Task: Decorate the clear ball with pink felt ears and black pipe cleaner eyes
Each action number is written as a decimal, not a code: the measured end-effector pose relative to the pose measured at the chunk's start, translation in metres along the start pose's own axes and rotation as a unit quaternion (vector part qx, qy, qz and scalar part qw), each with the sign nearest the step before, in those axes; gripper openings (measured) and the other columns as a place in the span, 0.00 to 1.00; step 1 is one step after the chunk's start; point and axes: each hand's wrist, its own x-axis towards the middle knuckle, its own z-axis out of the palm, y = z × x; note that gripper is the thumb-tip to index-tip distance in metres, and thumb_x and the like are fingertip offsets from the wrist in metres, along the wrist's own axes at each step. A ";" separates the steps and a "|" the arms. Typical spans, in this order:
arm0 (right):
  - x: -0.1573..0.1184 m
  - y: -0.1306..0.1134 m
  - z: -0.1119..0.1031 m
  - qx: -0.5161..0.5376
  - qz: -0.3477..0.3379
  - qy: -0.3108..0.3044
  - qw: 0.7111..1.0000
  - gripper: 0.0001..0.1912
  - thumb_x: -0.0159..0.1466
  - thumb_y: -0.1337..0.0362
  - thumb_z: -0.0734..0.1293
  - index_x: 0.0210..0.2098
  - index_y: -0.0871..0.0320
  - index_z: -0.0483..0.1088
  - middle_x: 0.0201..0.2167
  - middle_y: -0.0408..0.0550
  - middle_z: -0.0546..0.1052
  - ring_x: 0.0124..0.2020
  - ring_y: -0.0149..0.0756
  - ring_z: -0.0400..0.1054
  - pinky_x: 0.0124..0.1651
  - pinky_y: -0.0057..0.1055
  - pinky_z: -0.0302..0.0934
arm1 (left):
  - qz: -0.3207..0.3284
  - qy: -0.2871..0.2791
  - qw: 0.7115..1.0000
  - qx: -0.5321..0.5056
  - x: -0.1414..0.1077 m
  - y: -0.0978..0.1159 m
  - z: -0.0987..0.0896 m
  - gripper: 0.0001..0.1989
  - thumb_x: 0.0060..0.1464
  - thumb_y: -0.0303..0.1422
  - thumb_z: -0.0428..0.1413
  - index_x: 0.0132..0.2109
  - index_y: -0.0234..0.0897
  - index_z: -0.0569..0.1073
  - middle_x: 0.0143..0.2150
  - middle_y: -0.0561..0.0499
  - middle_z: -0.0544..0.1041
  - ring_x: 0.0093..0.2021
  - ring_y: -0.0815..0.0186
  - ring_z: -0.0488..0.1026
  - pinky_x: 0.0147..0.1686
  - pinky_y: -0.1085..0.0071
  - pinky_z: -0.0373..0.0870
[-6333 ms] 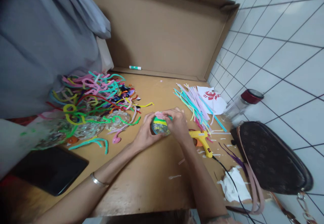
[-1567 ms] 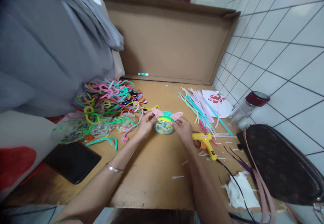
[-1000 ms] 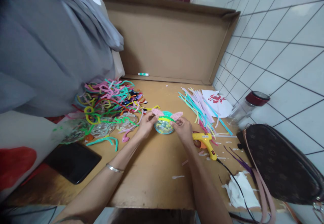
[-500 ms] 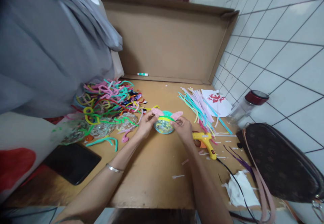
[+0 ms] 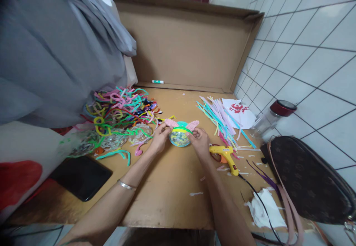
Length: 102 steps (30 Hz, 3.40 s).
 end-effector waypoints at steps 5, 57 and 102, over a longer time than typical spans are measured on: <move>-0.006 0.002 0.008 0.003 -0.029 0.017 0.999 0.22 0.48 0.49 0.71 0.35 0.60 0.74 0.31 0.48 0.72 0.28 0.33 0.65 0.34 0.32 0.65 | -0.020 0.027 0.999 -0.040 -0.001 -0.011 -0.001 0.10 0.45 0.35 0.58 0.36 0.35 0.76 0.33 0.52 0.76 0.34 0.66 0.71 0.39 0.70 0.67; -0.002 0.003 0.002 -0.005 -0.024 -0.002 1.000 0.24 0.46 0.47 0.71 0.32 0.59 0.72 0.28 0.47 0.71 0.28 0.34 0.66 0.34 0.33 0.65 | -0.033 0.008 0.996 -0.082 -0.002 -0.007 0.000 0.15 0.41 0.40 0.65 0.34 0.34 0.77 0.35 0.48 0.80 0.38 0.62 0.75 0.44 0.64 0.70; -0.024 -0.032 0.018 -0.297 -0.327 0.103 0.891 0.15 0.64 0.60 0.60 0.47 0.55 0.72 0.60 0.57 0.62 0.63 0.51 0.52 0.60 0.53 0.51 | 0.034 0.022 0.999 0.010 0.000 -0.023 0.000 0.12 0.47 0.39 0.62 0.37 0.35 0.78 0.37 0.48 0.78 0.42 0.61 0.74 0.46 0.66 0.70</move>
